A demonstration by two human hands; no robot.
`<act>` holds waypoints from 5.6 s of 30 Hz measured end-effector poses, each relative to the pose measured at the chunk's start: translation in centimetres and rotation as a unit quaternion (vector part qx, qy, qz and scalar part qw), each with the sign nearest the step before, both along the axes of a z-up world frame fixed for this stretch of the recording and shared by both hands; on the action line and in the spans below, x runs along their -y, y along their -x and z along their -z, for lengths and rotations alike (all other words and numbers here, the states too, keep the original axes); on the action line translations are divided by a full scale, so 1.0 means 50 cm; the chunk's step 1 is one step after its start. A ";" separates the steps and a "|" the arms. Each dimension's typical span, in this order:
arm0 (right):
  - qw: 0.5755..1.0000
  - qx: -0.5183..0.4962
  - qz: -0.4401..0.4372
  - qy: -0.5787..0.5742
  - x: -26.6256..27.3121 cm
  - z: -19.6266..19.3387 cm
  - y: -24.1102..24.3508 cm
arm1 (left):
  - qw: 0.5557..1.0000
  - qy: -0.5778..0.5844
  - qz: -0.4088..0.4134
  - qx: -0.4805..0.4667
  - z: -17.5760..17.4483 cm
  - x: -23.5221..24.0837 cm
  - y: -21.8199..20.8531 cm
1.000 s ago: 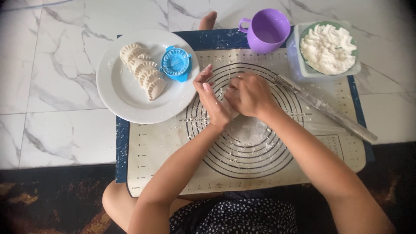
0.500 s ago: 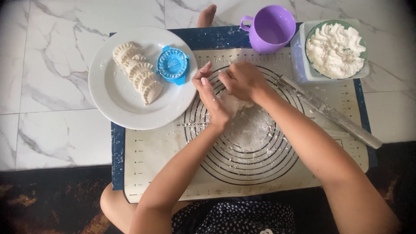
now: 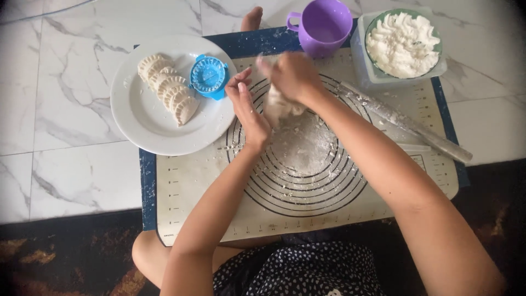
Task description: Kneading, rolling, and shaping dough on a silicone mat to prepare dumplings.
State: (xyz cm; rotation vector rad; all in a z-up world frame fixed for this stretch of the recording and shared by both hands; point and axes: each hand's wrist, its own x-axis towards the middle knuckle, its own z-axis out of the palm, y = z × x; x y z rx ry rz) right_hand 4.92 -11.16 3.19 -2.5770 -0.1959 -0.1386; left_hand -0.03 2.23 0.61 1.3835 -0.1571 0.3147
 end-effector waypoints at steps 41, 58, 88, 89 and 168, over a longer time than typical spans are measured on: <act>0.997 0.078 -0.001 0.008 0.017 -0.002 0.110 | 0.907 -0.410 -0.024 0.094 0.019 0.015 -0.041; 0.985 0.168 0.000 -0.033 0.037 0.059 0.064 | 0.935 -0.347 -0.053 0.044 -0.038 0.027 -0.036; 0.979 0.146 -0.078 -0.120 0.058 -0.057 0.095 | 0.908 -0.363 0.039 0.205 -0.099 -0.009 -0.067; 0.986 0.130 -0.091 -0.042 0.053 -0.068 0.125 | 0.893 -0.387 0.040 0.225 -0.075 -0.022 -0.060; 0.925 0.097 -0.049 -0.365 0.100 -0.001 0.152 | 0.685 -0.663 -0.012 0.301 -0.205 0.044 0.015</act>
